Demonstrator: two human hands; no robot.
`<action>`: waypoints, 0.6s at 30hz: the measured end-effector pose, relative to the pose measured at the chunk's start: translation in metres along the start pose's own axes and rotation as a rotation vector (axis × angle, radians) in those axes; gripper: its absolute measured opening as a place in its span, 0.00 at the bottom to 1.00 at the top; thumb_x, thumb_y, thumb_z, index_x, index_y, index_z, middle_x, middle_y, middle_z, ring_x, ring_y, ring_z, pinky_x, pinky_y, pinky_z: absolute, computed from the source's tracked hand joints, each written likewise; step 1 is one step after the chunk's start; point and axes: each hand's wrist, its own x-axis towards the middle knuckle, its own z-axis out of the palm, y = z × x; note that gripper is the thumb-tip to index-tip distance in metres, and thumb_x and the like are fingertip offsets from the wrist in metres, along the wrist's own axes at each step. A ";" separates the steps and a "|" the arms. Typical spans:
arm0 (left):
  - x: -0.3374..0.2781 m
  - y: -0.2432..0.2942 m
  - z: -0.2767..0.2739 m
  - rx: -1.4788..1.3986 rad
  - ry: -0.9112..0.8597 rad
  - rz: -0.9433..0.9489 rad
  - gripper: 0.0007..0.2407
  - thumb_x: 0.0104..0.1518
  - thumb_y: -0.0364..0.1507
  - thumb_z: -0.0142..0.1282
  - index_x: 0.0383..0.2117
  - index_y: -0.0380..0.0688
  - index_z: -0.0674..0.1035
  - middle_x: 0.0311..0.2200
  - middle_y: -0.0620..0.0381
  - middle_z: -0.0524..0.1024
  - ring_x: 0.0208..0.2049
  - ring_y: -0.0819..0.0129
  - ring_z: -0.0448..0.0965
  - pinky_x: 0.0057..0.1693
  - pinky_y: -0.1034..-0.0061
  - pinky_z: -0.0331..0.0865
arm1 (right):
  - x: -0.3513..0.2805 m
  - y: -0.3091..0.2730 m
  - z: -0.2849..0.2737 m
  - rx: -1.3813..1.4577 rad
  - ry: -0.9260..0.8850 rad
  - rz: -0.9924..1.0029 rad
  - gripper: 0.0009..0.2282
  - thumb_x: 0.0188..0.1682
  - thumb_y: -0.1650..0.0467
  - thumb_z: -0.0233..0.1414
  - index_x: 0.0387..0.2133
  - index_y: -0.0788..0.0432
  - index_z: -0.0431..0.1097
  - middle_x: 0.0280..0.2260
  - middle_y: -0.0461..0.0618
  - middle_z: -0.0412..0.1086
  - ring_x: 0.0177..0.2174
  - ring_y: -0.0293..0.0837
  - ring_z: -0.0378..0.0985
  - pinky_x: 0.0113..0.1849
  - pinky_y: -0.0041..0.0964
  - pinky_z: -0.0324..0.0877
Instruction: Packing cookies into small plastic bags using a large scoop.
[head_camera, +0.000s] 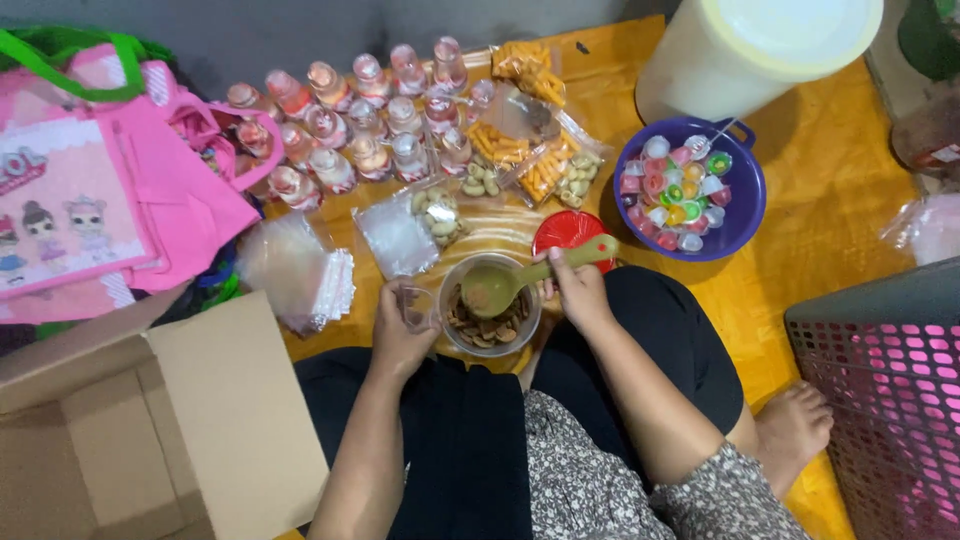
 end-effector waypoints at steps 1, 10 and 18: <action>-0.002 -0.001 0.002 0.002 0.001 0.014 0.25 0.46 0.19 0.64 0.51 0.39 0.65 0.47 0.41 0.68 0.55 0.44 0.68 0.54 0.54 0.78 | -0.007 -0.005 0.001 0.004 0.003 -0.013 0.20 0.60 0.58 0.45 0.25 0.56 0.77 0.10 0.47 0.66 0.16 0.40 0.65 0.28 0.32 0.61; 0.007 -0.008 0.015 0.067 0.097 0.075 0.26 0.43 0.18 0.62 0.51 0.42 0.65 0.46 0.45 0.71 0.54 0.49 0.70 0.49 0.65 0.83 | -0.049 -0.066 0.040 -0.086 0.031 -0.474 0.13 0.58 0.65 0.46 0.39 0.58 0.78 0.34 0.58 0.79 0.38 0.53 0.81 0.50 0.48 0.70; 0.002 -0.023 0.013 0.134 0.143 0.168 0.30 0.48 0.27 0.70 0.55 0.35 0.64 0.50 0.29 0.70 0.57 0.31 0.69 0.54 0.44 0.75 | -0.050 -0.067 0.025 -0.229 0.068 -0.916 0.10 0.48 0.68 0.62 0.17 0.54 0.75 0.19 0.51 0.73 0.21 0.53 0.74 0.28 0.38 0.70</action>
